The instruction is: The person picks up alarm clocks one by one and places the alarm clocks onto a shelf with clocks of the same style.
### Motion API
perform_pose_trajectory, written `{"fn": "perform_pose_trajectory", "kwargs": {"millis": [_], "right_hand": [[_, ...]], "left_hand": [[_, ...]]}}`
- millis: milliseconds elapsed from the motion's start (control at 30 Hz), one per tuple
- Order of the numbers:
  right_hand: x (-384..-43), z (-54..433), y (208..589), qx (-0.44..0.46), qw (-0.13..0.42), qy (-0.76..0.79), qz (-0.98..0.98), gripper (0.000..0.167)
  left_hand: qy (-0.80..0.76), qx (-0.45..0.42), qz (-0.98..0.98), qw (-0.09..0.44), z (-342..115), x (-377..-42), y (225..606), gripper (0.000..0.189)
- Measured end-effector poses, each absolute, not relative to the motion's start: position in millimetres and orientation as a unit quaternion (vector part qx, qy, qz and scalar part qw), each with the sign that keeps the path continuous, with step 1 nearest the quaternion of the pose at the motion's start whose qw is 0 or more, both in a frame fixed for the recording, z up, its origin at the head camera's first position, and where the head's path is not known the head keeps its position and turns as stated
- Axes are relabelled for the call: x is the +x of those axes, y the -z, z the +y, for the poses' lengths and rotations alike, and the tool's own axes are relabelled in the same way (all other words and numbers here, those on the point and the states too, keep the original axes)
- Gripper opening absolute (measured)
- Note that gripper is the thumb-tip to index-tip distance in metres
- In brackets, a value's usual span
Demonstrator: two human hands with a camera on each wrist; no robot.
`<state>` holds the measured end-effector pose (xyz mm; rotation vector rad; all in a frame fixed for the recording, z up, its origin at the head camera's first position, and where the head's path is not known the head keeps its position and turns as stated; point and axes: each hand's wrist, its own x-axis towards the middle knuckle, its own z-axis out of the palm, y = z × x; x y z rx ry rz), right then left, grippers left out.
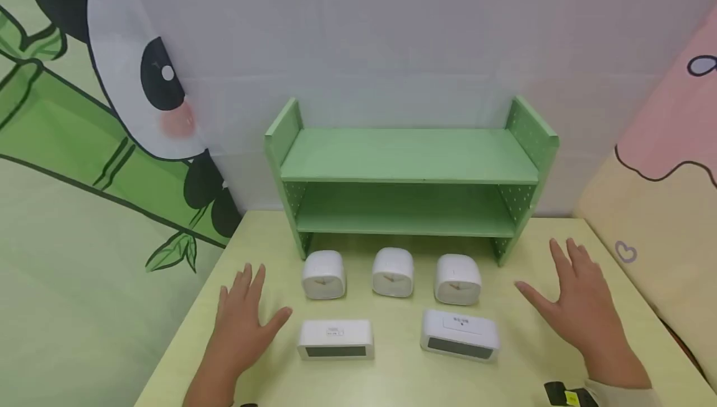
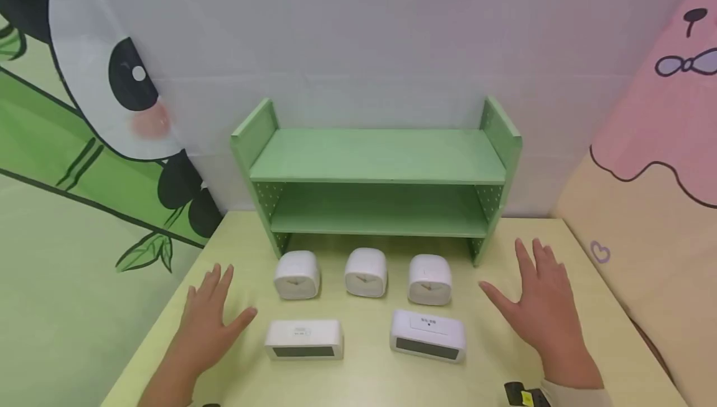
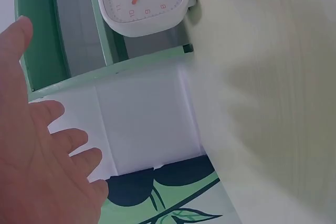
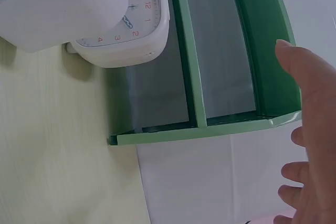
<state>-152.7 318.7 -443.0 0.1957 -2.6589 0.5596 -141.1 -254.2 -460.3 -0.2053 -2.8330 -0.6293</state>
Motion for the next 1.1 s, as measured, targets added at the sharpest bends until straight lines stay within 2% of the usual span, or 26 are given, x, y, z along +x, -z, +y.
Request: {"fn": "perform_pose_trajectory", "kwargs": {"millis": [333, 700, 967, 1100], "right_hand": [[-166, 325, 430, 0.056, 0.187, -0.304, -0.933, 0.090], [-200, 322, 400, 0.065, 0.142, -0.473, -0.867, 0.073], [-232, 326, 373, 0.045, 0.129, -0.499, -0.856, 0.078], [-249, 325, 355, 0.066, 0.124, -0.496, -0.857, 0.079]], "left_hand": [[0.313, -0.069, -0.943, 0.084, -242, -138, 468, 0.092], [0.414, -0.046, -0.909, 0.001, -225, -133, 482, 0.085], [0.424, -0.016, -0.905, -0.025, -216, -128, 488, 0.085], [0.422, -0.010, -0.906, -0.035, -212, -128, 491, 0.085]]}}
